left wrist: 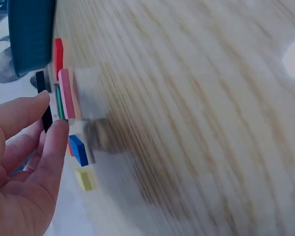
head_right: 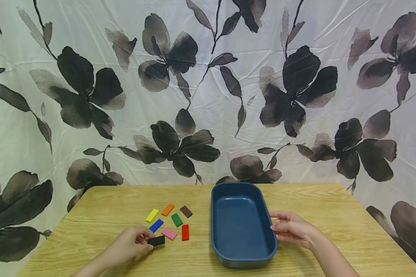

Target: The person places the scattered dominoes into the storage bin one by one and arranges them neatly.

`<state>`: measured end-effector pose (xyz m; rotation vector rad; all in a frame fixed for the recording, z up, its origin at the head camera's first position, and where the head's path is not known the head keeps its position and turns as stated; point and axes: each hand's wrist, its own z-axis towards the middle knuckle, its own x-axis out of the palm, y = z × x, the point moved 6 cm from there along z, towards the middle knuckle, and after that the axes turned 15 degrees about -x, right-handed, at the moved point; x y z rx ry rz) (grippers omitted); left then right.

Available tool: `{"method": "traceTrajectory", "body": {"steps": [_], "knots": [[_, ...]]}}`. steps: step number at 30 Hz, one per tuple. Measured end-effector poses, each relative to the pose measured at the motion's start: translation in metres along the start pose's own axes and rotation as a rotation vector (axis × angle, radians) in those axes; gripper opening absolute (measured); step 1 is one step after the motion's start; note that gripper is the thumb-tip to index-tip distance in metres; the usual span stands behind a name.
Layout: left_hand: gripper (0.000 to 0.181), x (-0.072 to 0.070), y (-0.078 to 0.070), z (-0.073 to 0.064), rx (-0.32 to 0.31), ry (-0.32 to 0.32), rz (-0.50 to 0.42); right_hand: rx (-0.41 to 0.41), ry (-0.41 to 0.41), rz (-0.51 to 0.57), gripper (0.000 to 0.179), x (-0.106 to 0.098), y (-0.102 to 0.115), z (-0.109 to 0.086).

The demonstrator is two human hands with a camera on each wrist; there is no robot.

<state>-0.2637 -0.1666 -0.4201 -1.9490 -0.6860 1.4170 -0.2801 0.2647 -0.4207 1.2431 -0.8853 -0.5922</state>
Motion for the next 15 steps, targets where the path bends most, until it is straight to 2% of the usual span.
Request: {"method": "traceTrajectory", "body": {"steps": [9,15], "knots": [[0.022,-0.0001,-0.0040,-0.0001,0.015,0.031,-0.116,-0.016,0.019,0.018,0.043,0.0018,-0.0002,0.0010],[0.029,-0.0019,-0.0068,-0.0010,-0.057,0.027,-0.210,-0.026,0.032,0.050,0.041,0.0026,0.0003,0.0012]]}}
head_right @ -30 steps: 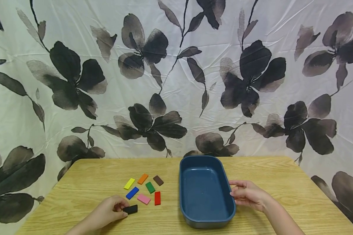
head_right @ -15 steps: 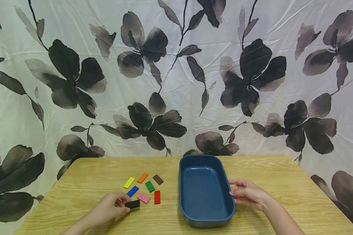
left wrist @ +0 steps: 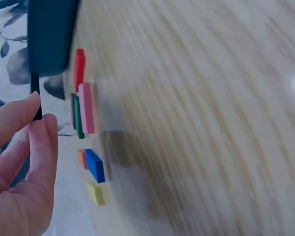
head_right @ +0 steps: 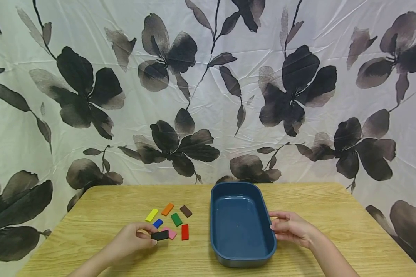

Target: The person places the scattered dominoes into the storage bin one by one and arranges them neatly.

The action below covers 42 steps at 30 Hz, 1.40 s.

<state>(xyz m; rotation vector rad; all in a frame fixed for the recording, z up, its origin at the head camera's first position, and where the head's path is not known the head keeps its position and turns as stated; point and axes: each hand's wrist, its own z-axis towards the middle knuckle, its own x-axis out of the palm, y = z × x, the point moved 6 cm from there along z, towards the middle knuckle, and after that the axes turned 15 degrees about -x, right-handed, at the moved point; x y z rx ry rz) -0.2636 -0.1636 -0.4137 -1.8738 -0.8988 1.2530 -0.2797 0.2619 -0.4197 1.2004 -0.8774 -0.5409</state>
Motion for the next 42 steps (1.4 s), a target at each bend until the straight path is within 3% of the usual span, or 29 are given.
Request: {"method": "traceTrajectory", "body": {"steps": [7,11,22,27,35,42], "knots": [[0.031,0.001,-0.006,0.002,-0.089,-0.011,-0.150,0.003,-0.012,-0.007,0.042,-0.001,-0.001,-0.001],[0.032,0.002,-0.012,0.004,-0.080,-0.007,-0.216,0.005,-0.016,-0.011,0.042,-0.001,-0.001,-0.001],[0.034,0.005,-0.024,0.007,-0.097,-0.026,-0.269,0.010,-0.021,-0.011,0.044,-0.003,-0.002,-0.001],[0.035,0.009,-0.032,0.010,-0.093,-0.004,-0.327,0.015,-0.024,-0.016,0.046,-0.003,-0.002,-0.002],[0.037,0.016,-0.041,0.016,-0.140,0.029,-0.472,0.012,-0.014,-0.019,0.047,-0.002,0.000,0.000],[0.043,0.022,-0.055,0.020,-0.120,0.073,-0.570,0.014,-0.012,-0.015,0.044,-0.002,0.000,0.001]]}}
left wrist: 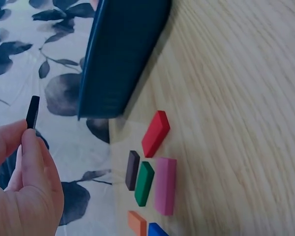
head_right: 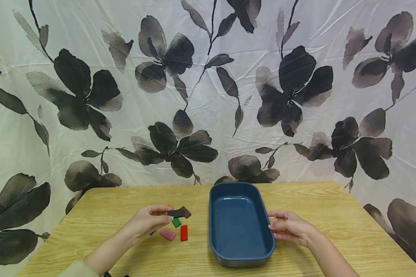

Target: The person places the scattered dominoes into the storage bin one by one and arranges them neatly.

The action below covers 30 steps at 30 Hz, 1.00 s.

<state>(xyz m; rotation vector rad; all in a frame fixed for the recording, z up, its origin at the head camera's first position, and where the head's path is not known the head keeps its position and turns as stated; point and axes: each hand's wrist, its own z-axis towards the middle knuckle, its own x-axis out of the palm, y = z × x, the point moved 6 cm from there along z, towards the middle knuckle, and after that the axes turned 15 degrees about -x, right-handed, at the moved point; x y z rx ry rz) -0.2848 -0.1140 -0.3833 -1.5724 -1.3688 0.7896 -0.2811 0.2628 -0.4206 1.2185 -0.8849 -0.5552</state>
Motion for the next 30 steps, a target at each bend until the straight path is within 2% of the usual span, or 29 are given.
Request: {"method": "traceTrajectory", "body": {"steps": [6,16,30], "knots": [[0.042,0.007,-0.003,0.004,0.017,0.031,-0.024,0.011,-0.027,-0.030,0.047,-0.002,-0.001,-0.001],[0.046,0.018,-0.003,0.012,-0.059,0.039,-0.044,0.003,-0.034,-0.018,0.045,-0.003,-0.002,-0.001],[0.042,0.038,-0.013,0.024,-0.074,0.041,-0.076,0.004,-0.040,0.005,0.045,-0.002,-0.001,-0.001]]}}
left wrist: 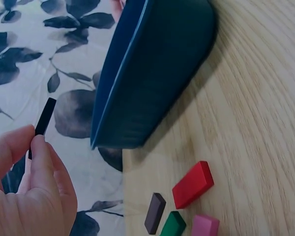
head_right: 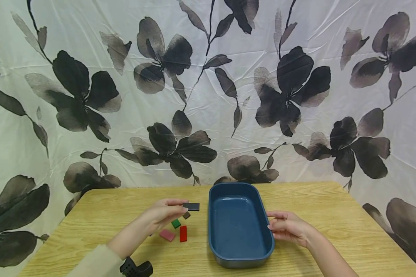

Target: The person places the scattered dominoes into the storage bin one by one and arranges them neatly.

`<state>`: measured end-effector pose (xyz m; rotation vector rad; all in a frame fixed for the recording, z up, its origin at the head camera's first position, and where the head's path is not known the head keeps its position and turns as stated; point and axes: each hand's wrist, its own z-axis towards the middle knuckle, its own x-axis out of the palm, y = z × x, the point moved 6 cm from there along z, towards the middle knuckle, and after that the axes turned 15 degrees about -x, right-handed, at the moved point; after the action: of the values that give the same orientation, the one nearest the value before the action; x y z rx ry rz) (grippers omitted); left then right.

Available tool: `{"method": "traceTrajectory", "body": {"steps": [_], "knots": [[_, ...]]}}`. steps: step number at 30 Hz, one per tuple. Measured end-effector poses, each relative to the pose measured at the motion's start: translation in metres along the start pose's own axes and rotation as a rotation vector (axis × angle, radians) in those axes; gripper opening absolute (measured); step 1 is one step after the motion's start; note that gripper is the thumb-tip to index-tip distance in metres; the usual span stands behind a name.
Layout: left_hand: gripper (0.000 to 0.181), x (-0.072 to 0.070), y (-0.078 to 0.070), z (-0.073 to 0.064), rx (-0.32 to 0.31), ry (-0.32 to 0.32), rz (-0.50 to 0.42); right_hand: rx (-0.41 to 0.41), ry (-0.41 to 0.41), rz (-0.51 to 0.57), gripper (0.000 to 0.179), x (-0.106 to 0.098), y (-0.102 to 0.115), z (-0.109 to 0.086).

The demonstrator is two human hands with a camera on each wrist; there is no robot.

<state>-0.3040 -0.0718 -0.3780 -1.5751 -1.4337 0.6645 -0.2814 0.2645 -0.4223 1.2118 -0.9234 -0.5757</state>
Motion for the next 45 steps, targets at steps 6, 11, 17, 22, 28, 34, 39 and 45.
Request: {"method": "traceTrajectory", "body": {"steps": [6,11,17,22,28,34,39,45], "knots": [[0.040,0.009,-0.003,0.005,0.009,-0.001,0.030,-0.001,0.011,0.018,0.043,0.000,0.000,0.000],[0.038,0.015,-0.008,0.012,0.009,-0.028,0.023,-0.012,0.018,0.003,0.046,0.002,0.001,-0.001],[0.036,0.027,-0.019,0.022,0.012,-0.045,0.000,-0.012,0.016,-0.008,0.049,0.003,0.003,0.001],[0.033,0.045,-0.024,0.029,0.017,-0.015,-0.008,-0.011,0.004,-0.038,0.052,0.002,0.003,0.000],[0.032,0.067,-0.031,0.038,0.018,0.030,-0.008,-0.012,-0.017,-0.078,0.054,0.001,0.002,0.000],[0.033,0.083,-0.032,0.045,0.023,0.040,-0.037,-0.020,-0.007,-0.049,0.051,0.001,0.001,0.000],[0.034,0.092,-0.031,0.054,0.022,0.034,-0.045,-0.022,-0.002,-0.032,0.049,-0.002,0.001,-0.002],[0.033,0.100,-0.026,0.064,0.023,0.003,-0.062,-0.010,-0.017,-0.071,0.054,-0.003,0.000,0.001]]}}
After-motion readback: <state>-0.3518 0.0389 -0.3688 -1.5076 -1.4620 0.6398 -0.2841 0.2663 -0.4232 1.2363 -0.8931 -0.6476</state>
